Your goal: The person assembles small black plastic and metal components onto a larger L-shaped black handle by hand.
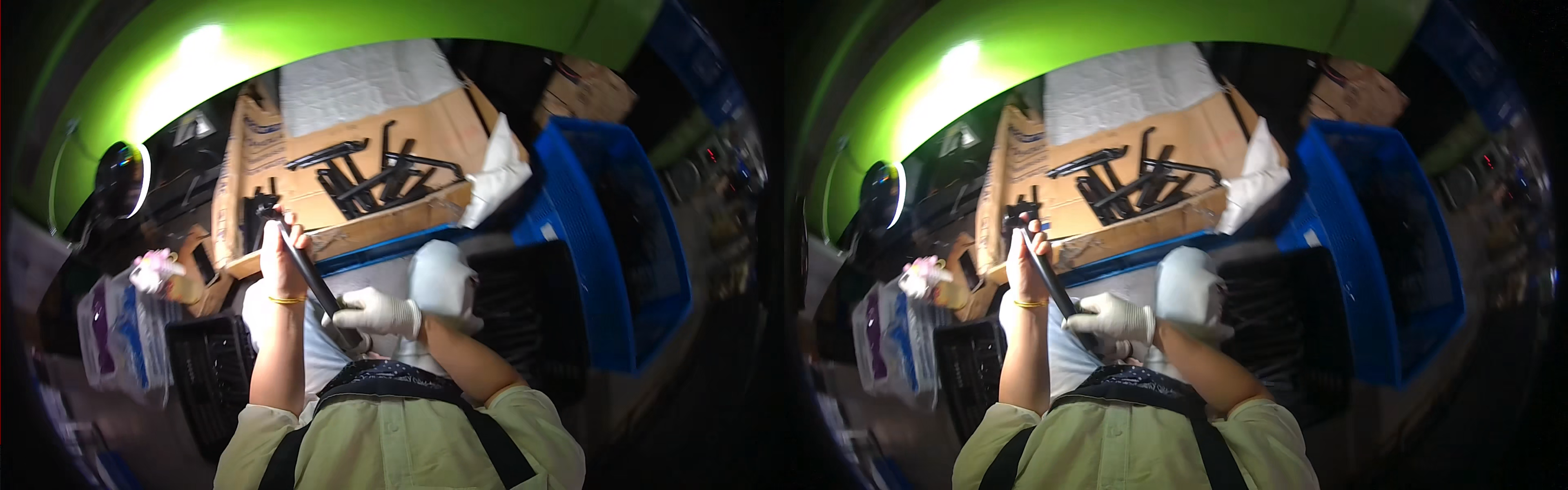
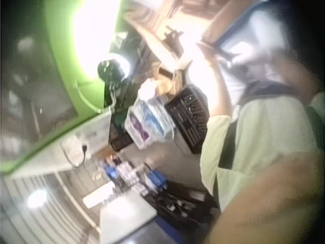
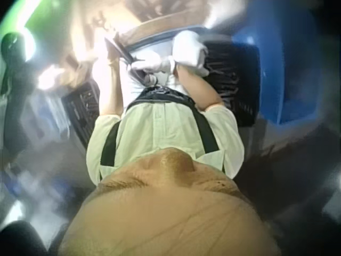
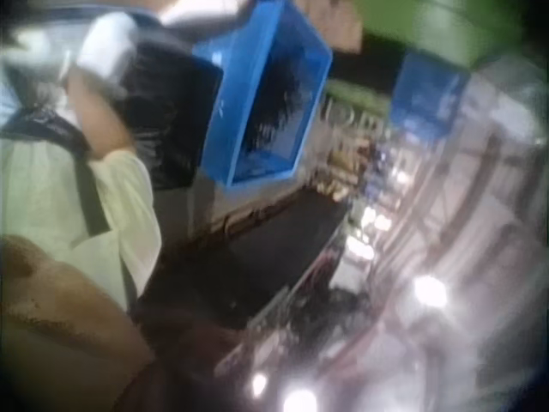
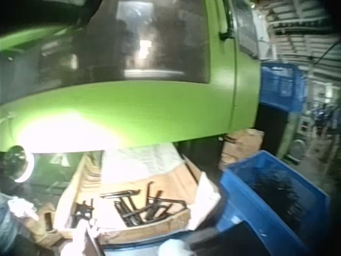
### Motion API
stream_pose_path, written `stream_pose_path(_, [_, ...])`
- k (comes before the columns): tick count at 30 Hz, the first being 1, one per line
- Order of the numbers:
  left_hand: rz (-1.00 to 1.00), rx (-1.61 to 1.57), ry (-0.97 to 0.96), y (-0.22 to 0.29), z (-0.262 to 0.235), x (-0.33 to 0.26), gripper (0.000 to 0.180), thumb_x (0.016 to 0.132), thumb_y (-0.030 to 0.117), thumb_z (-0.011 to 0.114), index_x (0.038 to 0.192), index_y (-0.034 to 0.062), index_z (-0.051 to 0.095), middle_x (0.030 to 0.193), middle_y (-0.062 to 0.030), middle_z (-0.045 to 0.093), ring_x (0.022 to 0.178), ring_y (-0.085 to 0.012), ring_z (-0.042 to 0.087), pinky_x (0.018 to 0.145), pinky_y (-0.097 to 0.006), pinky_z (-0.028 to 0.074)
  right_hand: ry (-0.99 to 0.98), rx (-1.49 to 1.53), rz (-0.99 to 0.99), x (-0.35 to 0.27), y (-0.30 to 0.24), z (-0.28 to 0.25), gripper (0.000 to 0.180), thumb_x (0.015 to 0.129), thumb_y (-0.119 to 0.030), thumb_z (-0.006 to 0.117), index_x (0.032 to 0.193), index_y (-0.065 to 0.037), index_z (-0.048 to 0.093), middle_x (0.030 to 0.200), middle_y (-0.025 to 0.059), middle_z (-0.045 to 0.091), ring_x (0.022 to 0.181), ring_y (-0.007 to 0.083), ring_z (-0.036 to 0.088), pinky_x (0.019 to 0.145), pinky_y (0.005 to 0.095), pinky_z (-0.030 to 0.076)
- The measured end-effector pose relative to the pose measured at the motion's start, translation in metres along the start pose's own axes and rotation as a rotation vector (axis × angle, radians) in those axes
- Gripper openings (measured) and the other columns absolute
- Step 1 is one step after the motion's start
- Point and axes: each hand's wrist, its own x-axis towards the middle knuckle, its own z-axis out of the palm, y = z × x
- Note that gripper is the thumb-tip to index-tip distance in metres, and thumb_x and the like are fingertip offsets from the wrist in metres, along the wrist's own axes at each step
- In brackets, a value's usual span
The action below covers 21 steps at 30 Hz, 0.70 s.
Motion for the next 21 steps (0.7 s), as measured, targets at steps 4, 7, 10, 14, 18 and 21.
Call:
stream_pose_path(4, [-0.254,0.317,0.105,-0.077,0.036,-0.001,0.040,0.101,0.033,0.049,0.129,0.0044,0.048,0.112,-0.0088,0.059,0.089,-0.0164,0.059,0.079,-0.028,0.049,0.413,0.034,0.089,-0.053,-0.013,0.026,0.030,0.090,-0.027,0.062,0.103,0.000,0.063,0.074,0.0007,0.060,0.064,0.0073,0.052,0.056,0.0250,0.043])
stream_pose_path(7, [-0.382,0.417,-0.125,-0.080,0.014,-0.005,0.050,0.102,0.031,0.047,0.143,0.0066,0.034,0.122,-0.0062,0.057,0.107,-0.0169,0.056,0.092,-0.032,0.044,0.866,-0.141,-0.094,-0.104,-0.023,0.025,0.026,0.089,-0.024,0.063,0.099,0.000,0.063,0.083,-0.0008,0.060,0.072,0.0070,0.051,0.064,0.0255,0.044])
stream_pose_path(10, [-0.500,0.637,-0.108,-0.070,-0.009,-0.012,0.050,0.100,0.027,0.052,0.142,0.0067,0.036,0.117,-0.0059,0.059,0.100,-0.0139,0.059,0.089,-0.029,0.045,1.247,-1.224,-0.052,-0.182,0.001,-0.015,0.013,0.078,-0.013,0.061,0.089,-0.006,0.060,0.073,0.0072,0.056,0.064,0.0250,0.057,0.058,0.0342,0.046])
stream_pose_path(14, [-0.595,0.684,-0.017,-0.058,-0.050,-0.017,0.041,0.097,0.027,0.055,0.133,0.0079,0.047,0.105,-0.0044,0.061,0.085,-0.0119,0.061,0.079,-0.025,0.047,1.835,0.457,0.450,-0.287,0.086,-0.023,0.027,0.089,-0.034,0.061,0.074,-0.013,0.052,0.049,-0.0036,0.030,0.035,0.0086,0.028,0.034,0.0257,0.021])
stream_pose_path(18, [-0.608,0.625,0.095,-0.037,-0.091,-0.027,0.033,0.098,0.028,0.056,0.124,0.0088,0.055,0.095,-0.0015,0.061,0.078,-0.0090,0.059,0.073,-0.023,0.046,1.777,0.528,0.962,-0.330,0.186,0.019,0.050,0.087,-0.039,0.061,0.050,-0.019,0.033,0.044,-0.0003,0.032,0.032,0.0148,0.032,0.032,0.0320,0.022])
stream_pose_path(21, [-0.617,0.589,0.144,-0.029,-0.127,-0.036,0.031,0.097,0.028,0.056,0.121,0.0095,0.057,0.092,-0.0003,0.061,0.078,-0.0083,0.059,0.072,-0.023,0.047,1.729,0.622,0.998,-0.342,0.259,0.024,0.044,0.090,-0.039,0.056,0.055,-0.016,0.042,0.046,0.0034,0.038,0.033,0.0201,0.036,0.035,0.0360,0.027])
